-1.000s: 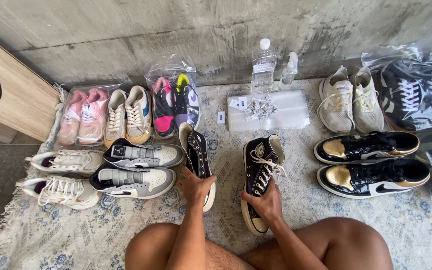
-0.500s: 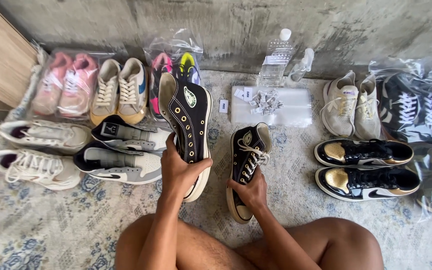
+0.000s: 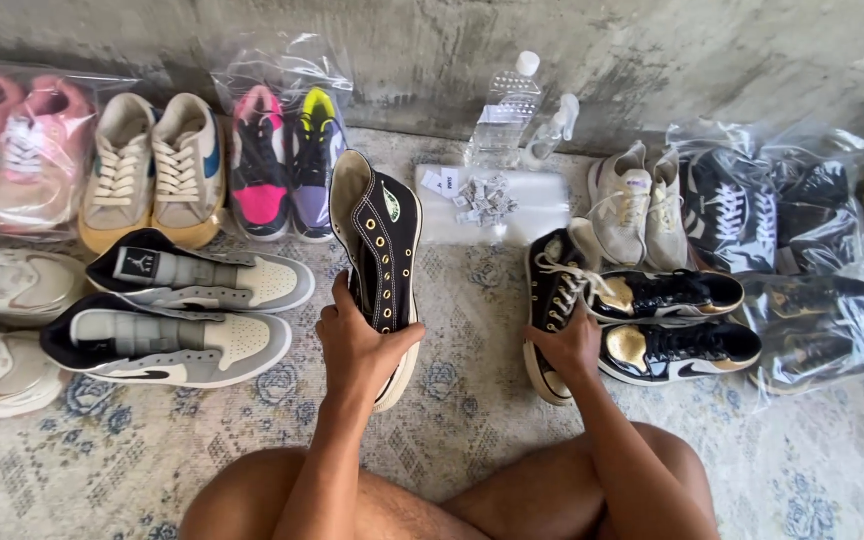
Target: The person sits on a rug surrounded by various sneakers and removes the insole from a black high-top sneaker. They then proceed to thread a white shoelace through the eyelets of the sneaker, lacing it up by hand.
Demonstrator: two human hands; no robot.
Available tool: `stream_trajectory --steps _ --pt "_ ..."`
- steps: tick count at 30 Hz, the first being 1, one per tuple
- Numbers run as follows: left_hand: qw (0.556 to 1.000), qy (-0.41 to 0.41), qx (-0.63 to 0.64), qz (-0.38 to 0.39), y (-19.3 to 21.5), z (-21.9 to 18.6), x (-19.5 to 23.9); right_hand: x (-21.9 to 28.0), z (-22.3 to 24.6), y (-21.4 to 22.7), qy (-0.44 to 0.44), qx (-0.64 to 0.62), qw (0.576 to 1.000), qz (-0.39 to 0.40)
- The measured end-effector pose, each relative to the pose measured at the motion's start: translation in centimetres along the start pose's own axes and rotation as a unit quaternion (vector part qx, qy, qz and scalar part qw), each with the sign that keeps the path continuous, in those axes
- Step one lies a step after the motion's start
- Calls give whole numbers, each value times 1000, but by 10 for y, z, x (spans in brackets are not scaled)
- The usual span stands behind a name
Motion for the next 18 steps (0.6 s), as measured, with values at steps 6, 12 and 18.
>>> stream_trajectory --steps 6,12,18 --pt "999 10 -25 22 -20 16 1 -35 -31 -34 -8 122 991 -52" --pt "999 14 -35 31 -20 8 5 -38 -40 -31 36 111 991 -63" --pt "998 16 -52 20 -17 16 2 -44 -50 -32 39 107 991 -77"
Point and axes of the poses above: each hand's wrist, its own x-axis away from the middle knuckle, its own y-axis out of the back of the hand, z = x × y, the point moved 6 cm from there along -x, towards the middle knuckle, and after that the axes turned 8 degrees about -y, right-handed, at the moved point
